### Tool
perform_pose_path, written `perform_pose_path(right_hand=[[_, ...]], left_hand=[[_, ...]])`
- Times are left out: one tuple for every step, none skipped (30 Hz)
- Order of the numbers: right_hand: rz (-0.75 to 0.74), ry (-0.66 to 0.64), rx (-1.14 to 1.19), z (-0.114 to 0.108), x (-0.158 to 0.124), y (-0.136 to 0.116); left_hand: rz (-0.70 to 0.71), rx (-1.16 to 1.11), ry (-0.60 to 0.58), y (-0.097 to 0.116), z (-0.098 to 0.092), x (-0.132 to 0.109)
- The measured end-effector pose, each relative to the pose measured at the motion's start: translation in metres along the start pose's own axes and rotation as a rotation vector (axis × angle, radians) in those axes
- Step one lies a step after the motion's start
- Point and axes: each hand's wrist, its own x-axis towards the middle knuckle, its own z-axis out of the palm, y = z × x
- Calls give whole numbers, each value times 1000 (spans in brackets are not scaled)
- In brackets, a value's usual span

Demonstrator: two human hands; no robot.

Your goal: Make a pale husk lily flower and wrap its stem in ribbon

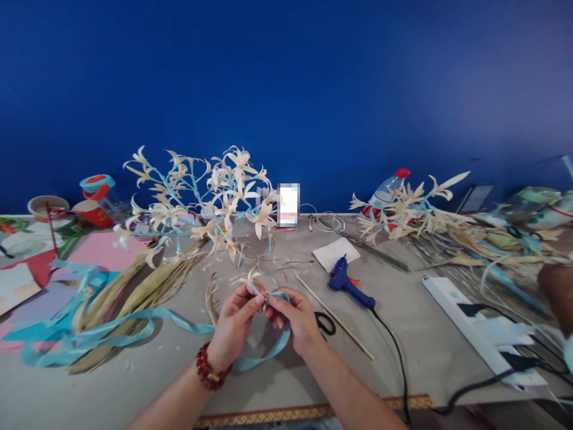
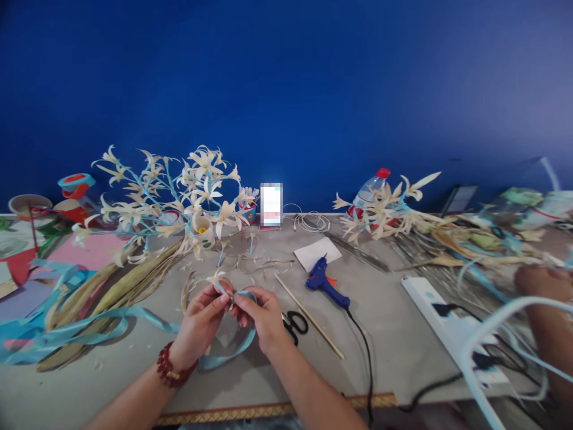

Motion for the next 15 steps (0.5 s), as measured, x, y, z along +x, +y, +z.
perform_pose_path(right_hand=[[-4,2,4,0,0,0],[-9,5,5,0,0,0],[-12,9,5,0,-1,0],[-9,13,6,0,-1,-1],[4,13,9,0,-1,-1],[26,5,16,0,-1,-2],[53,-6,29,0,0,-2],[80,-22,47,0,0,-2],[102,-38,71,0,1,-2],[118,-51,97,0,1,-2],[129,-61,125,0,2,-1],[137,-69,151,0,2,0],[145,-74,176,0,2,0],[155,-76,196,0,2,0],[163,-78,211,0,3,1]], left_hand=[[-4,-7,-13,0,0,0],[-10,-13,-25,0,0,0],[-18,-20,-35,0,0,0],[-25,-26,-40,0,0,0],[-30,-31,-41,0,-1,0],[-32,-37,-39,0,-1,0],[-33,-44,-37,0,-1,0],[-36,-51,-37,-1,-1,0],[-40,-60,-38,-1,-2,0],[-46,-70,-41,-1,-2,0],[-53,-80,-44,-1,-1,0],[-60,-88,-48,0,-1,0],[-63,-96,-51,0,-1,-1],[-64,-102,-54,0,0,-1],[-66,-105,-56,0,0,0]])
